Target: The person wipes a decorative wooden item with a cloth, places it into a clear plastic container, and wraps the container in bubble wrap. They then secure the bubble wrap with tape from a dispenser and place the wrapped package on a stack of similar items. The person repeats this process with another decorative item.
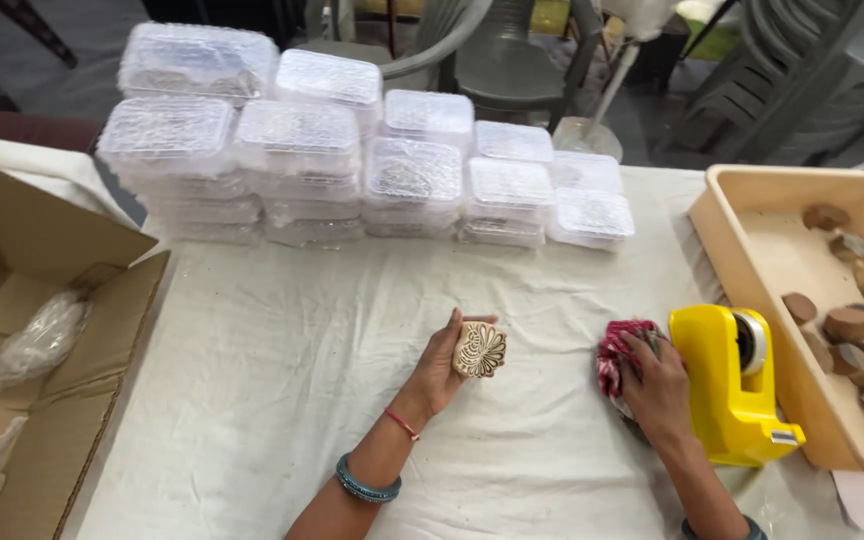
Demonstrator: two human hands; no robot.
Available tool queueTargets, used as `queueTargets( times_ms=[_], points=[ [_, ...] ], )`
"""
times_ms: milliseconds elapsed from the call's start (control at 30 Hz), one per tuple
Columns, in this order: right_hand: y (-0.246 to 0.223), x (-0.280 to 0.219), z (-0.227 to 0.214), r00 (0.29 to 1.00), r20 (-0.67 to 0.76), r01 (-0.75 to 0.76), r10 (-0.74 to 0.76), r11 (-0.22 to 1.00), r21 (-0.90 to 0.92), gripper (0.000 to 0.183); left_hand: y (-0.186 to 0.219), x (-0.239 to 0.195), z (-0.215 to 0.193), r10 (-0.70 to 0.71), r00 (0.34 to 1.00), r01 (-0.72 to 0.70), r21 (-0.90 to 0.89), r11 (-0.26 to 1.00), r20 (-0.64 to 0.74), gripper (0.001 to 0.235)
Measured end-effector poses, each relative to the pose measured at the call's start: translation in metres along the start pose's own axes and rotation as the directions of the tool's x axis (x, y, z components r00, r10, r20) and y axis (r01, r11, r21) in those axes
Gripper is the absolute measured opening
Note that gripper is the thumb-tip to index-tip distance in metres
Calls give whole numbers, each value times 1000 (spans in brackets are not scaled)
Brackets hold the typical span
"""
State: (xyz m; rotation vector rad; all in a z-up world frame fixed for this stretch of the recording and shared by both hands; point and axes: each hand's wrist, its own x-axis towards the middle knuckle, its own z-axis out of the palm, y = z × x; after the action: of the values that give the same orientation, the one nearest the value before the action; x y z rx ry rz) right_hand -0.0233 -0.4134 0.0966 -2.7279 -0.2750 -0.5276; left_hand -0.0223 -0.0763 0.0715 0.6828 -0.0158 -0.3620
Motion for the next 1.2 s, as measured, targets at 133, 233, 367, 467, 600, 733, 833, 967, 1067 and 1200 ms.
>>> queueTargets(
  times_ms=[133, 233, 367, 467, 600, 733, 833, 967, 1067, 1200],
  points=[
    [-73, 21, -32, 985, -164, 74, -63, 995, 61, 45, 7, -7, 9, -28, 998, 28, 1, 1000, -50, 68],
    [-112, 32, -10, 946, -268, 247, -181, 939, 239, 52, 1, -7, 5, -2, 1000, 2, 23, 1000, -28, 67],
    [-158, 23, 43, 884, -225, 463, -409, 828, 316, 54, -19, 7, -23, 32, 996, -37, -63, 997, -85, 61],
    [-164, -9, 78, 827, -235, 562, -511, 747, 356, 42, -13, 2, -20, 74, 990, -80, -40, 996, -122, 61],
    [-179, -5, 56, 767, -343, 640, -542, 684, 350, 29, 6, -10, 9, 25, 994, -36, -110, 993, -102, 64],
    [-178, 14, 41, 868, -289, 488, -404, 802, 345, 37, -13, 1, -9, 101, 988, -100, 18, 995, -121, 67],
    [-177, -6, 57, 823, -324, 567, -466, 714, 411, 32, -6, -5, -4, 60, 991, -68, -63, 996, -122, 62],
    [-163, -3, 70, 821, -208, 568, -532, 723, 392, 26, -5, -5, -5, 97, 989, -102, -39, 994, -110, 66],
    [-165, 14, 47, 885, -257, 459, -387, 817, 349, 35, -7, -4, -1, 82, 990, -90, -68, 994, -114, 70],
    [-180, -7, 56, 741, -333, 671, -584, 662, 334, 31, 0, -9, 4, 80, 991, -84, -32, 996, -111, 72]
  ],
)
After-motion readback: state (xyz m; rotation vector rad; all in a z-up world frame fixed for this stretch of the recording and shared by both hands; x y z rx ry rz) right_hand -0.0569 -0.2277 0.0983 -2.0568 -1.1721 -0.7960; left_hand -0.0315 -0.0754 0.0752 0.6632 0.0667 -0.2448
